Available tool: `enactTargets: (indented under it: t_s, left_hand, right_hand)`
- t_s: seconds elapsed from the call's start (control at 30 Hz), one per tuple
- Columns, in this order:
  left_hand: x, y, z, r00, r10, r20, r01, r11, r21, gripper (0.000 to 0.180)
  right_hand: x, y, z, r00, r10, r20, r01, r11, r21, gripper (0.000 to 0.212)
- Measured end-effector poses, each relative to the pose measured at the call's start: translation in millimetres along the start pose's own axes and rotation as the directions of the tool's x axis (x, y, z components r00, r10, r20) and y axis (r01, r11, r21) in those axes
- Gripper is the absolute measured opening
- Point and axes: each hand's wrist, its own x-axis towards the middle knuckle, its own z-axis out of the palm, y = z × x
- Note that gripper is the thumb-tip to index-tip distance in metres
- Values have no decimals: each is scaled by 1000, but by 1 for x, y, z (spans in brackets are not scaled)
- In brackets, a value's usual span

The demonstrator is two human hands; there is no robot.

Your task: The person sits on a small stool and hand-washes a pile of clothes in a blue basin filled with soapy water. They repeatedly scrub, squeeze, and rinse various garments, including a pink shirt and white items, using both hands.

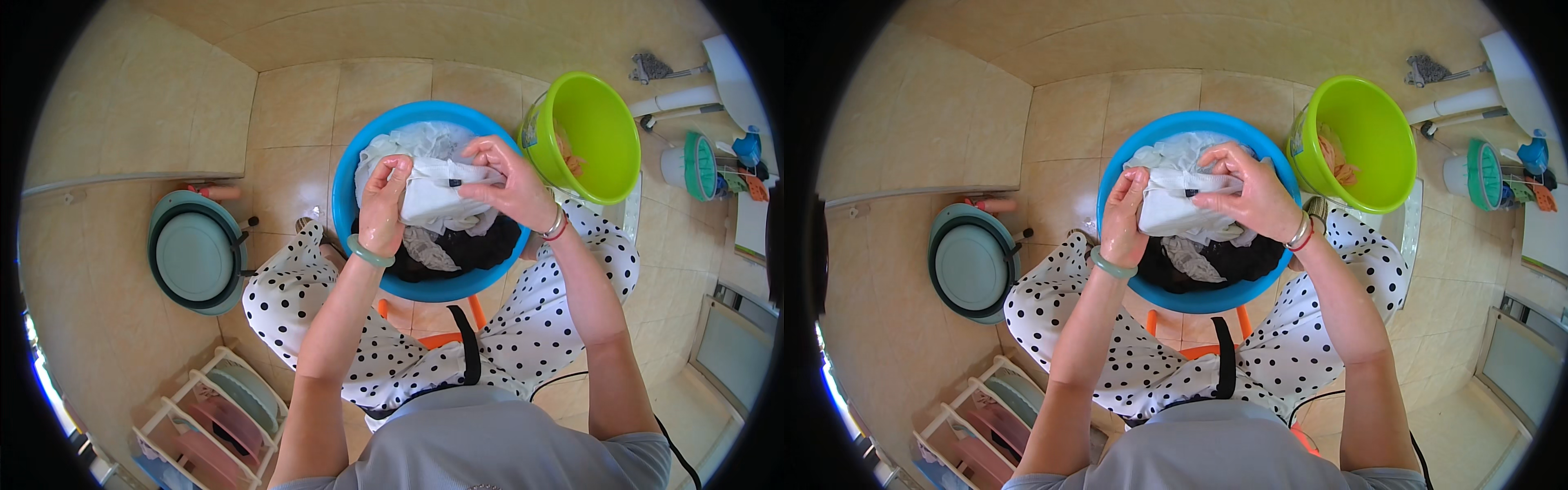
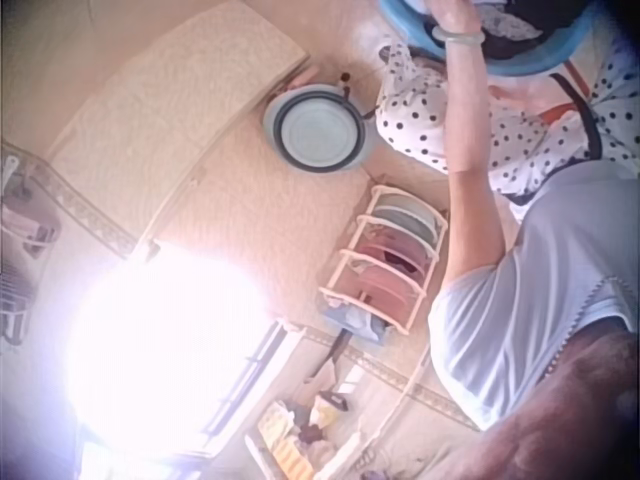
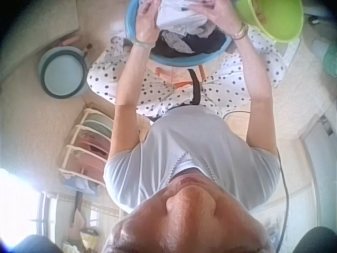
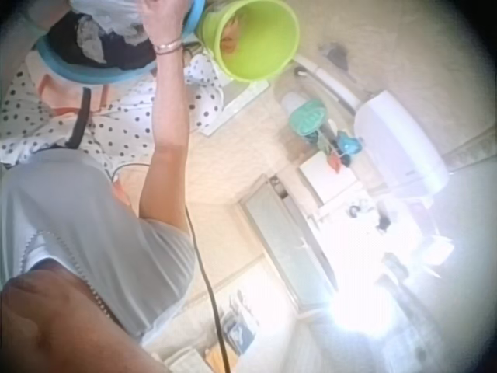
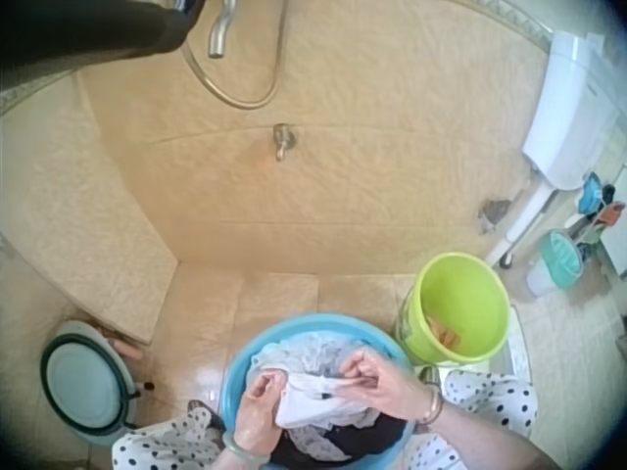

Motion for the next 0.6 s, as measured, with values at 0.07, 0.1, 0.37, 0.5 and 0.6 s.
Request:
enactTargets:
  t_s: [0.07,0.1,0.37,0.5,0.6]
  left_hand:
    - [2,0,-1,1000,-1,-7,1,999,33,13]
    - [2,0,-2,1000,-1,-9,2,999,49,13]
    - [-13,20,26,985,-3,172,-57,937,345,25]
    - [-9,15,16,970,-113,214,-17,850,527,27]
    - [-7,14,10,986,-111,127,39,881,471,25]
  right_hand:
    - [1,-4,5,990,-139,-24,134,982,-129,28]
    - [1,-4,5,989,-143,-23,137,974,-178,28]
    - [-2,8,-6,990,90,-106,-90,996,10,12]
    - [-1,5,-2,981,44,-192,-61,994,-87,18]
    - [-2,3,0,970,28,-240,-48,996,-81,22]
